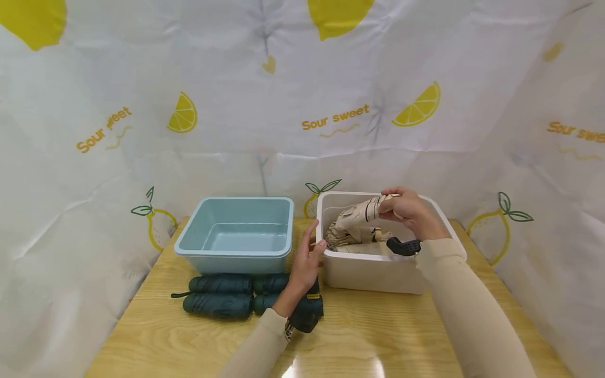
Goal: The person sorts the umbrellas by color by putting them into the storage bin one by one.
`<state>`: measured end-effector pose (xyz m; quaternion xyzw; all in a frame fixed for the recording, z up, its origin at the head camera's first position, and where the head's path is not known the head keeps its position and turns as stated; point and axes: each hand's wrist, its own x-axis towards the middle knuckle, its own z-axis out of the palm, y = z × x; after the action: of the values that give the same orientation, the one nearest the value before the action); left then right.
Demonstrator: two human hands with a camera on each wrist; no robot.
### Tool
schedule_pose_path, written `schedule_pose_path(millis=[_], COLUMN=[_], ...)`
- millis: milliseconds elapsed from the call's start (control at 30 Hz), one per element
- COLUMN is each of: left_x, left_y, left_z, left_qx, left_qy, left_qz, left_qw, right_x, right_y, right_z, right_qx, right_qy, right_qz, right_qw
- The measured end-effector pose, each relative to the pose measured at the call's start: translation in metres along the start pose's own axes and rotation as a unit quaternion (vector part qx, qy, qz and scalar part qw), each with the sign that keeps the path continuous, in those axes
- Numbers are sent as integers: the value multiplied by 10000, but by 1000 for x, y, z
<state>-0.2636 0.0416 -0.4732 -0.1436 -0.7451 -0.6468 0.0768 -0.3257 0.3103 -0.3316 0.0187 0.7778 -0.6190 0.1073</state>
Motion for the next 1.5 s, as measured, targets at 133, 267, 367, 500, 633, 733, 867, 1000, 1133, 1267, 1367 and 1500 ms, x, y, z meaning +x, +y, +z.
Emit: schedule_pose_path(millis=[133,267,367,500,633,733,867,1000,1133,1267,1367,1500], left_x=[1,0,-1,-1,-1,-1,-1,-2,-2,-2,-2,-2], left_y=[1,2,2,2,3,2,3,3,2,2,2,3], left_z=[2,1,0,0,-1,-1,-1,-1,0,0,-1,-1], left_qx=[-11,-32,-29,-25,-28,-44,-36,-23,-42,-49,-42,-61], left_qy=[-5,-17,-43,-52,-50,-55,-54,-50,-82,-75,-44,-98], left_qz=[-8,1,-5,-32,-42,-26,2,8,13,35,45,23], left_qw=[10000,10000,10000,10000,10000,10000,10000,10000,10000,10000,10000,9999], right_x=[6,13,18,23,26,28,29,27,25,26,28,28], right_y=[-1,-6,-6,-4,-2,1,5,8,13,16,18,21], right_z=[2,8,12,17,19,16,13,12,9,6,6,4], right_qx=[-146,-132,-110,-100,-161,-220,-432,-686,-802,-933,-866,-713], right_qy=[-66,-148,-198,-244,-303,-343,-494,-619,-641,-669,-759,-1047], right_qz=[39,23,-4,47,123,178,224,361,547,650,715,781], right_qw=[9999,9998,9997,9996,9993,9990,9976,9951,9932,9913,9908,9889])
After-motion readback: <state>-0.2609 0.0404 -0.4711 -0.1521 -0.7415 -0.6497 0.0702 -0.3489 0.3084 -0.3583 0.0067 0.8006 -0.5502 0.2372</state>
